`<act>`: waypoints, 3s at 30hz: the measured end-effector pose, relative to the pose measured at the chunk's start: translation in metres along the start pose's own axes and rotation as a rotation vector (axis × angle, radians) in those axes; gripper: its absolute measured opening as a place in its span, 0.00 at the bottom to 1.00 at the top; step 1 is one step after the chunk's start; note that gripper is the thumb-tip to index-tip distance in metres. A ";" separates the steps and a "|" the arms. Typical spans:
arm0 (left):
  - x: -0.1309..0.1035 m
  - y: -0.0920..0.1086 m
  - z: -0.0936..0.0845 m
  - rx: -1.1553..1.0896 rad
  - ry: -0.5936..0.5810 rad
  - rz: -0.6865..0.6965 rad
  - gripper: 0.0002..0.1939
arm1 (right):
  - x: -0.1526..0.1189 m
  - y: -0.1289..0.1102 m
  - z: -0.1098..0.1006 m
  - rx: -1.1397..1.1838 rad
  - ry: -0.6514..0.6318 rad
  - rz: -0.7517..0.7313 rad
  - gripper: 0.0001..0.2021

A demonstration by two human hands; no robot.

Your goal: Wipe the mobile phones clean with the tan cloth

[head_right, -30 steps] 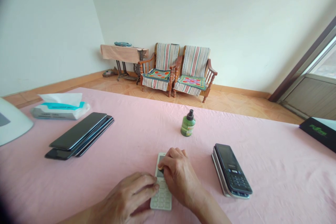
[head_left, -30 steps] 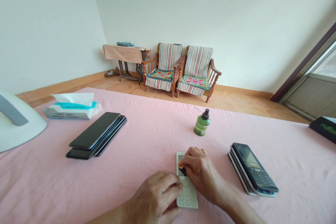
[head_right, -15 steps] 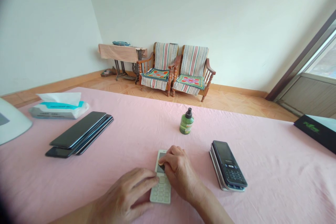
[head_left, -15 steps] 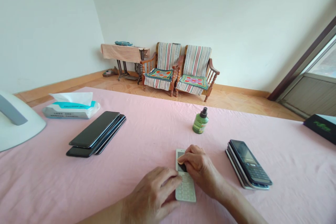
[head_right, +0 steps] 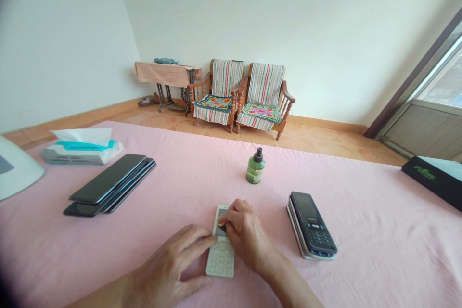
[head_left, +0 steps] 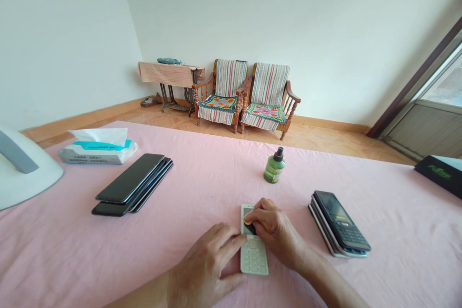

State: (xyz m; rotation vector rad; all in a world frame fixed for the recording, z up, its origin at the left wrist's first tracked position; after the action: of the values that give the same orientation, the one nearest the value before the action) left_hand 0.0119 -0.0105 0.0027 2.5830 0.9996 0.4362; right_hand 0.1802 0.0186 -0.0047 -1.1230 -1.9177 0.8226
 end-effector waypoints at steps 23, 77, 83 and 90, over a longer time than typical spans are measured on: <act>0.006 0.000 0.001 0.011 0.042 0.026 0.26 | 0.006 -0.005 0.003 -0.120 -0.045 -0.022 0.18; 0.007 0.000 -0.001 -0.060 0.113 0.109 0.21 | 0.007 -0.008 0.006 -0.376 0.118 0.006 0.14; 0.007 -0.002 0.001 -0.056 0.102 0.088 0.22 | 0.009 -0.008 0.004 -0.381 0.106 0.008 0.14; 0.008 -0.003 0.003 -0.054 0.117 0.080 0.21 | 0.014 -0.010 0.009 -0.388 0.092 -0.016 0.14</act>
State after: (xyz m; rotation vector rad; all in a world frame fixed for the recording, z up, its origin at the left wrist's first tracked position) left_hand 0.0169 -0.0031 -0.0001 2.5811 0.9110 0.6323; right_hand 0.1637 0.0251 0.0030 -1.3437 -2.0575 0.3878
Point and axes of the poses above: each hand's wrist, its own x-axis towards the middle knuckle, its own z-axis out of the palm, y = z × x, the point moved 4 cm from there along x, towards the middle knuckle, and after that the axes turned 11 degrees about x, right-handed, at the moved point
